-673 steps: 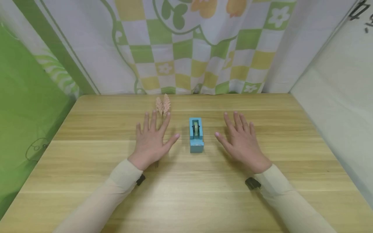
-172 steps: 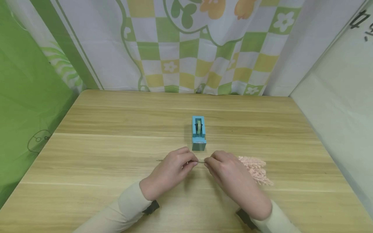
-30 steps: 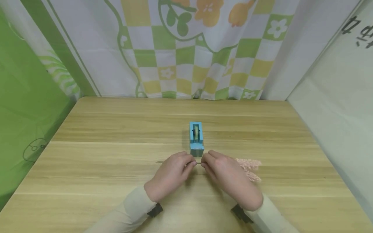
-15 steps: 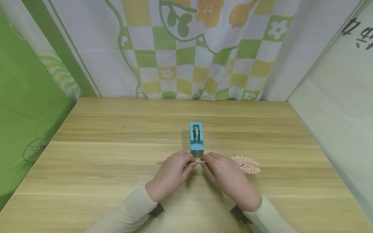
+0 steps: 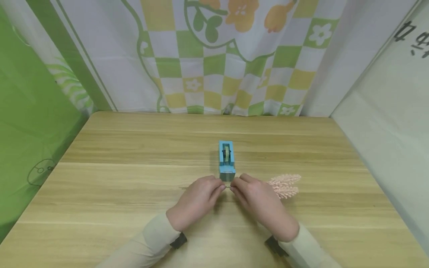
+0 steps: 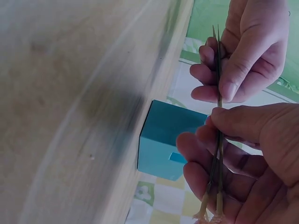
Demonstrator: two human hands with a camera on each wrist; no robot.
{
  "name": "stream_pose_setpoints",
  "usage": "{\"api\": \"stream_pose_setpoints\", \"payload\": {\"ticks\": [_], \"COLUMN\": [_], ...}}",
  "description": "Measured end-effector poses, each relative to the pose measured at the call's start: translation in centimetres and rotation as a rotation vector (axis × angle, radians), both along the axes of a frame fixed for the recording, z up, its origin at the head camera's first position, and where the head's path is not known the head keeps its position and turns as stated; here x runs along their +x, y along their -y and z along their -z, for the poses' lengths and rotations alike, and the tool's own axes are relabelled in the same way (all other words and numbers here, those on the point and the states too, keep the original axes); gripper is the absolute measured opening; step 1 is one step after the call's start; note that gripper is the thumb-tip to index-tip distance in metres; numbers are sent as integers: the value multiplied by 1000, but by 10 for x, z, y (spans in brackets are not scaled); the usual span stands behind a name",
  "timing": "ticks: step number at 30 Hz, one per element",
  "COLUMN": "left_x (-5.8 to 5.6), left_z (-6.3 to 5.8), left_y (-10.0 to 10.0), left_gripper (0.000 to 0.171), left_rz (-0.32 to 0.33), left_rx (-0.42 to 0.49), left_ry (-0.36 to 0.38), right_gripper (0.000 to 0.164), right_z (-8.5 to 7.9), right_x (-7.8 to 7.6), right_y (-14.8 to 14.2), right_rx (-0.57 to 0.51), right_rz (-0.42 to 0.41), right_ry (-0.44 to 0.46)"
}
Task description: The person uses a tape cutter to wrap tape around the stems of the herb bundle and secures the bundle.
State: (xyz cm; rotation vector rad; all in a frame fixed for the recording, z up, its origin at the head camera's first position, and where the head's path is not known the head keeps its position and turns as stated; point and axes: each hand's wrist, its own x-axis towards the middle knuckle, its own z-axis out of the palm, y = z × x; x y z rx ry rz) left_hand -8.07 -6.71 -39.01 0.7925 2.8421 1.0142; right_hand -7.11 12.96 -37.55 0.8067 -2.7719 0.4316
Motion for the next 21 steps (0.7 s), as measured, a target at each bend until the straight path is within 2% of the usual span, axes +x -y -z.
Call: {"api": "stream_pose_setpoints", "payload": {"ticks": [10, 21], "left_x": [-3, -5], "left_z": [1, 1], "left_y": [0, 0], "left_gripper": [15, 11], "left_rz": [4, -12], "left_rx": [23, 15], "left_ry": [-24, -21], "right_gripper": [11, 10], "right_z": [2, 2], "right_x": [0, -3], "right_y": [1, 0], "right_rx": [39, 55], "right_rz": [25, -11], "right_ry": [7, -12]}}
